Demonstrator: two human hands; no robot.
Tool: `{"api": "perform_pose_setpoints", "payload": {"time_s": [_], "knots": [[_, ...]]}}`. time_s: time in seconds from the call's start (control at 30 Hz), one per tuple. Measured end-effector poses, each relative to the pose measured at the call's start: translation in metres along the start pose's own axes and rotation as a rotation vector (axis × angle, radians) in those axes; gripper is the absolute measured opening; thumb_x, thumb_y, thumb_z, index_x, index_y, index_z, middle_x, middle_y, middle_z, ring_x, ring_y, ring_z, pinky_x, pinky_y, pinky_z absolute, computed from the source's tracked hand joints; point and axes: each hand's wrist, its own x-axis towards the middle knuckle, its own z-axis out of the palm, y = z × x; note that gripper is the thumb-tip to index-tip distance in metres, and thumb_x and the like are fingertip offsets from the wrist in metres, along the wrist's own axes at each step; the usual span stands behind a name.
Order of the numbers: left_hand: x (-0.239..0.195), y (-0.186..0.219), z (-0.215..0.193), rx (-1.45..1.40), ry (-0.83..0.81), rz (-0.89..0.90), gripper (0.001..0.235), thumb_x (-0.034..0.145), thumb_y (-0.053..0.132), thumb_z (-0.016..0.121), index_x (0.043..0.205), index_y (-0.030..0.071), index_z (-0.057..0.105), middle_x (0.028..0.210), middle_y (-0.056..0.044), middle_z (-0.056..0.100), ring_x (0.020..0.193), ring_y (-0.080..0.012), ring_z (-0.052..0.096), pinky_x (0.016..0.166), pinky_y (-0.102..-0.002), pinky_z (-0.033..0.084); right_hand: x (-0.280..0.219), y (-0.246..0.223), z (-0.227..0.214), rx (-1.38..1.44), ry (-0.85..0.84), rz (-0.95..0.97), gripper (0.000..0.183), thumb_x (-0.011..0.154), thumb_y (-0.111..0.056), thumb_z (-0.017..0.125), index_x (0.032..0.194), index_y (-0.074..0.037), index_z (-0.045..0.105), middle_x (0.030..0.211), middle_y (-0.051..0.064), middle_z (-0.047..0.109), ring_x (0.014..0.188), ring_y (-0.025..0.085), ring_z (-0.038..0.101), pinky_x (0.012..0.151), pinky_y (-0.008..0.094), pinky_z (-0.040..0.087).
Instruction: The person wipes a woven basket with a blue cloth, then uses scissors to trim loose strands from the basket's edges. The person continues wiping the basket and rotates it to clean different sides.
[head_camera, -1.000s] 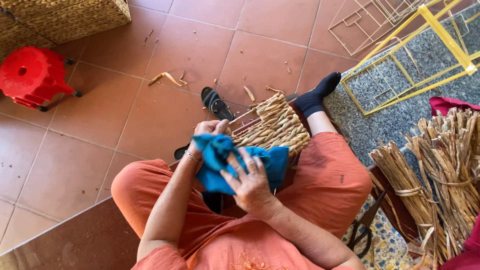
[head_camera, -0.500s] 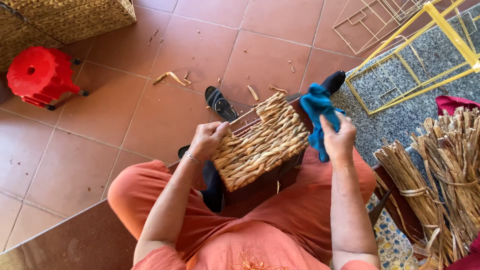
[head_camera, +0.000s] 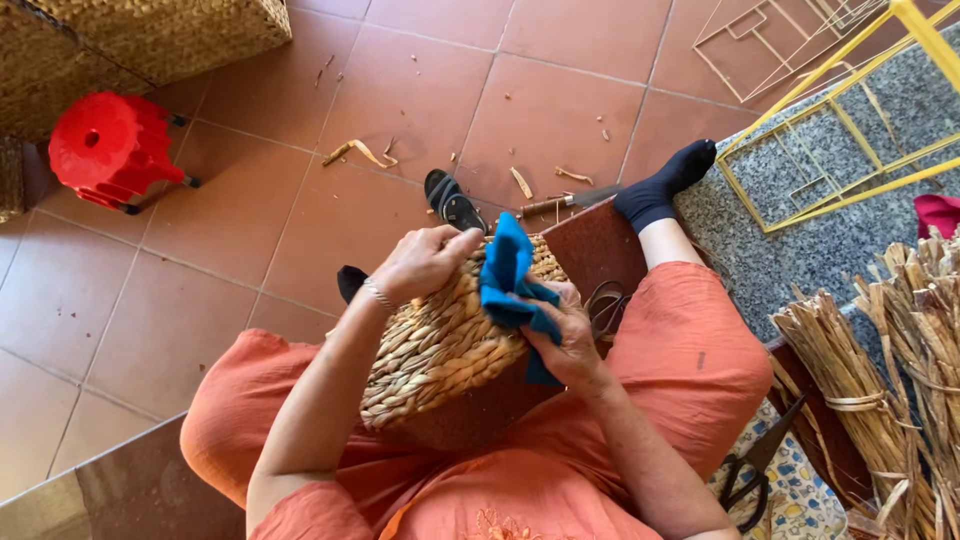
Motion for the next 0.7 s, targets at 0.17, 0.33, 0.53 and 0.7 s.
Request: {"api": "perform_pose_setpoints", "payload": {"time_s": [0.17, 0.33, 0.53, 0.7], "knots": [[-0.019, -0.006, -0.003, -0.182, 0.019, -0.143, 0.048, 0.095, 0.043, 0.066, 0.089, -0.004, 0.076, 0.066, -0.008, 0.069, 0.064, -0.0116, 0.063, 0.062, -0.032, 0.053, -0.017, 0.054, 0.012, -0.285, 0.047, 0.234, 0.036, 0.087, -0.012, 0.074, 0.123, -0.008, 0.072, 0.132, 0.015, 0.068, 0.111, 0.033, 0.06, 0.099, 0.042, 0.048], [-0.054, -0.03, -0.01, -0.487, 0.077, -0.085, 0.041, 0.097, 0.033, 0.066, 0.088, -0.005, 0.076, 0.071, 0.0, 0.068, 0.065, -0.0044, 0.056, 0.057, -0.026, 0.048, -0.035, 0.131, -0.026, -0.035, 0.202, 1.048, 0.035, 0.095, -0.036, 0.071, 0.117, -0.008, 0.074, 0.089, 0.009, 0.074, 0.073, 0.021, 0.064, 0.069, 0.04, 0.053], [-0.079, -0.084, 0.018, -0.833, 0.101, -0.021, 0.031, 0.101, 0.027, 0.064, 0.094, -0.001, 0.075, 0.079, 0.003, 0.069, 0.071, -0.0045, 0.059, 0.065, -0.024, 0.049, -0.033, 0.125, -0.063, -0.096, 0.591, 0.612, 0.039, 0.106, -0.041, 0.069, 0.116, -0.003, 0.069, 0.108, 0.012, 0.069, 0.096, 0.019, 0.064, 0.087, 0.036, 0.052], [-0.061, -0.142, 0.09, -1.027, -0.027, -0.088, 0.026, 0.102, 0.026, 0.07, 0.098, 0.001, 0.075, 0.084, 0.003, 0.063, 0.078, -0.0074, 0.052, 0.074, -0.025, 0.042, 0.016, 0.085, -0.062, -0.524, 0.204, 0.209, 0.043, 0.106, -0.04, 0.066, 0.138, -0.012, 0.069, 0.141, 0.018, 0.056, 0.131, 0.035, 0.045, 0.113, 0.052, 0.041]]}}
